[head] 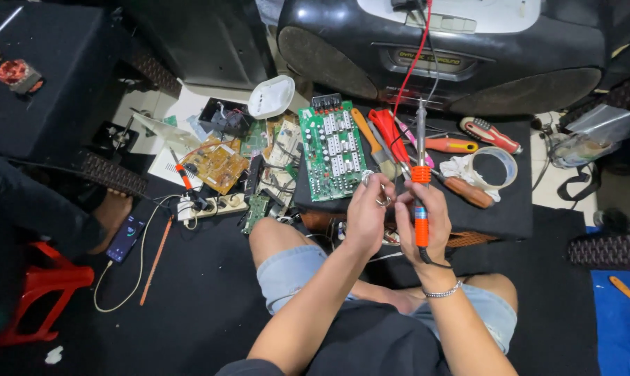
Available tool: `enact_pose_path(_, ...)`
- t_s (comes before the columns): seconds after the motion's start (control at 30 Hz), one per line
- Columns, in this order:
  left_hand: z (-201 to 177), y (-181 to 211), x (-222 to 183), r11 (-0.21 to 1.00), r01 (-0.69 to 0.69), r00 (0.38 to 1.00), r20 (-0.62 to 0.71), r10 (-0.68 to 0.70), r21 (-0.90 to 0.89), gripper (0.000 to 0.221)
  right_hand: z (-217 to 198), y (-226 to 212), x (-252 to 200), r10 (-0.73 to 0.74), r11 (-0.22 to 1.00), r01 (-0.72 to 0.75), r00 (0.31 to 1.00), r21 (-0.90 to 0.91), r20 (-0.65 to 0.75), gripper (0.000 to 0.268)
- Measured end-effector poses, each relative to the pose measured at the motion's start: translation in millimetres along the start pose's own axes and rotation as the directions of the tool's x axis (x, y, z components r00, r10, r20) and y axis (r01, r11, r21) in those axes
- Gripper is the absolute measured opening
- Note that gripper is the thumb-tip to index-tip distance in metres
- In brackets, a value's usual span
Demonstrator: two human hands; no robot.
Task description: A person is repairing a circuit board by soldering components, cutting wires, and using various hand tools.
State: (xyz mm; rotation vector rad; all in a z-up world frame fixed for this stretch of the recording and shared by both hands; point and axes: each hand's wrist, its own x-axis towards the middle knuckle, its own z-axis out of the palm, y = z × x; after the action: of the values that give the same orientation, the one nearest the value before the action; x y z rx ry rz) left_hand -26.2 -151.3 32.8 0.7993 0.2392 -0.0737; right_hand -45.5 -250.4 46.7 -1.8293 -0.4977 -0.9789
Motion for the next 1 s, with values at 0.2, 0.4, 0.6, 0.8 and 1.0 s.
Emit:
enact_pose_path(0.2, -6, 3, 0, 0.999, -0.011, 1.0, -0.013, 0.011, 0.031, 0.029, 9, 0, -1, -0.033, 0.998, 0.033, 0.999, -0.045, 0.008, 0.038)
enact_pose_path(0.4, -12, 13, -3, 0.998, -0.041, 0.999, -0.017, 0.042, 0.037, 0.028, 20, -5, 0, -0.035, 0.999, 0.036, 0.999, -0.008, 0.028, 0.035)
enact_pose_path(0.6, -47, 12, 4, 0.829, -0.187, 0.982, 0.123, 0.143, 0.527, 0.028, 17, 6, 10, -0.071, 0.993, 0.074, 0.997, -0.088, 0.03, 0.03)
enact_pose_path(0.8, -57, 58, -30, 0.439, -0.365, 0.931, 0.316, 0.184, 0.821, 0.027, 13, 18, 25, -0.141, 0.982, 0.143, 0.99, -0.122, 0.031, 0.027)
enact_pose_path(1.0, -87, 74, -22, 0.13, -0.45, 0.811, 0.344, 0.472, 0.883, 0.028, -2, 15, -1, -0.062, 0.998, 0.065, 0.994, -0.026, 0.086, 0.035)
